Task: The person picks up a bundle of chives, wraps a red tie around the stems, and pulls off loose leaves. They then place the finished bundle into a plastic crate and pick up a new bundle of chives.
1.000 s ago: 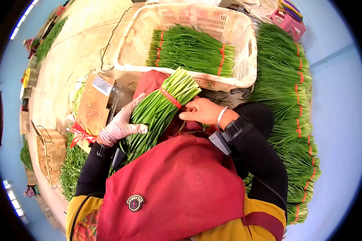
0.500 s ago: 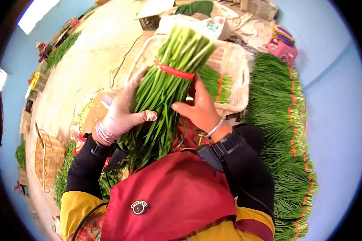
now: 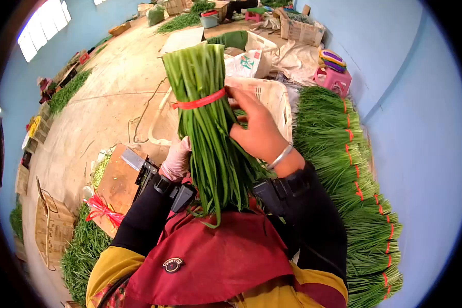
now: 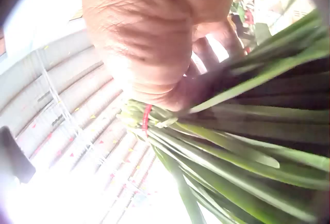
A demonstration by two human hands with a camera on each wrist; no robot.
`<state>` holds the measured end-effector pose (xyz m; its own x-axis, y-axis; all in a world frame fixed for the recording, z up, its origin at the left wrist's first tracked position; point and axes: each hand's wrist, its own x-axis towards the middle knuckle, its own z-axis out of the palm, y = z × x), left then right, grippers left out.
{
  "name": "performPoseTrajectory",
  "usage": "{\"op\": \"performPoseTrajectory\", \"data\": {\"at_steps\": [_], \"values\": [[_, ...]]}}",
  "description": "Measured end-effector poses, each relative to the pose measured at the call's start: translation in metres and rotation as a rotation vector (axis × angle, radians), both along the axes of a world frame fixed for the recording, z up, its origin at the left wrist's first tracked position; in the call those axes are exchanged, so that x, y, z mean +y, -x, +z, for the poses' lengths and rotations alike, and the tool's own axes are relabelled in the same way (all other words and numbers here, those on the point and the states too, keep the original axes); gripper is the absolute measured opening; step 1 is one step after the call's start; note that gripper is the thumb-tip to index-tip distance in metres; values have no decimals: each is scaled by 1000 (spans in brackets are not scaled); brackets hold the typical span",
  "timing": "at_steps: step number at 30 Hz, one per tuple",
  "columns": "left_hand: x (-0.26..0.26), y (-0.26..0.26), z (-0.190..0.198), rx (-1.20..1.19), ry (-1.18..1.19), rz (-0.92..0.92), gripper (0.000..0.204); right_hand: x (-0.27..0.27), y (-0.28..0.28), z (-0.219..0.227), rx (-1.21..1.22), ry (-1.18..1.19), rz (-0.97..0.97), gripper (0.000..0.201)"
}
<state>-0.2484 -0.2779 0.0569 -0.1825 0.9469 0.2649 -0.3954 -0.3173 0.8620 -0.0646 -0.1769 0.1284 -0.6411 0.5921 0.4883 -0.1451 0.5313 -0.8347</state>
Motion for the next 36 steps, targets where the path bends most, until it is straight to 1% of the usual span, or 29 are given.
{"op": "performPoseTrajectory", "data": {"at_steps": [1,2,3,5,6,7,9,10,11,13,14,16,17,19,20,22,23,25,26,27,29,30,31,33,35,36], "values": [[1,-2,-2,-38,-14,-1,75,-2,-3,6,-66,-182,-129,64],[2,-3,-4,-64,-78,-3,70,-5,-6,9,14,-351,-214,53],[1,-5,-1,-73,-86,23,70,-11,-9,12,13,-357,-214,53],[0,-6,-1,-133,-103,8,68,-22,-16,14,-33,-536,-202,45],[0,-7,0,-135,-107,4,68,-29,-10,13,23,-516,-192,38],[-1,-7,2,-156,-103,5,68,-28,-7,9,20,-518,-196,38],[-1,-7,2,-179,-101,2,68,-24,-2,0,-45,-555,-273,39],[1,-6,-1,-169,-114,17,68,-26,0,1,-22,-525,-288,31],[1,-5,-2,-160,-128,33,69,-24,1,-1,-25,-528,-288,31],[0,-4,-3,-161,-132,48,70,-19,3,-5,-13,-577,-302,20],[0,-2,-5,-161,-130,49,70,-18,2,-4,-16,-577,-300,20],[-1,0,-5,-158,-126,58,68,-19,0,4,-79,-437,-203,13],[-1,1,-6,-159,-126,59,68,-18,-1,6,-80,-437,-202,13],[1,3,-8,-164,-117,70,67,-17,-4,9,-151,-396,-27,13],[2,4,-9,-166,-117,71,67,-18,-8,13,-153,-396,-26,13],[5,9,-11,-198,-172,77,65,-22,-19,21,-481,-256,355,12],[6,14,-14,-201,-167,82,65,-25,-23,21,-566,-221,468,13],[10,25,-9,-271,-107,56,59,-34,-29,13,-659,-90,639,14],[12,28,-7,-228,-149,95,54,-39,-32,13,-787,-32,647,15],[12,28,-2,-214,-158,133,49,-42,-34,15,-785,-13,654,15],[13,33,4,-171,-192,180,46,-41,-35,14,-615,-177,298,15],[13,30,8,-192,-209,228,44,-34,-31,11,-440,-153,189,18],[16,30,8,-186,-213,218,44,-29,-28,15,-380,-44,46,22],[20,30,2,-198,-230,150,46,-19,-13,25,-117,-404,-116,29],[17,20,0,-192,-206,140,56,-21,4,34,18,-472,-121,34],[13,13,3,-190,-193,133,56,-21,11,33,26,-463,-113,37]]}}
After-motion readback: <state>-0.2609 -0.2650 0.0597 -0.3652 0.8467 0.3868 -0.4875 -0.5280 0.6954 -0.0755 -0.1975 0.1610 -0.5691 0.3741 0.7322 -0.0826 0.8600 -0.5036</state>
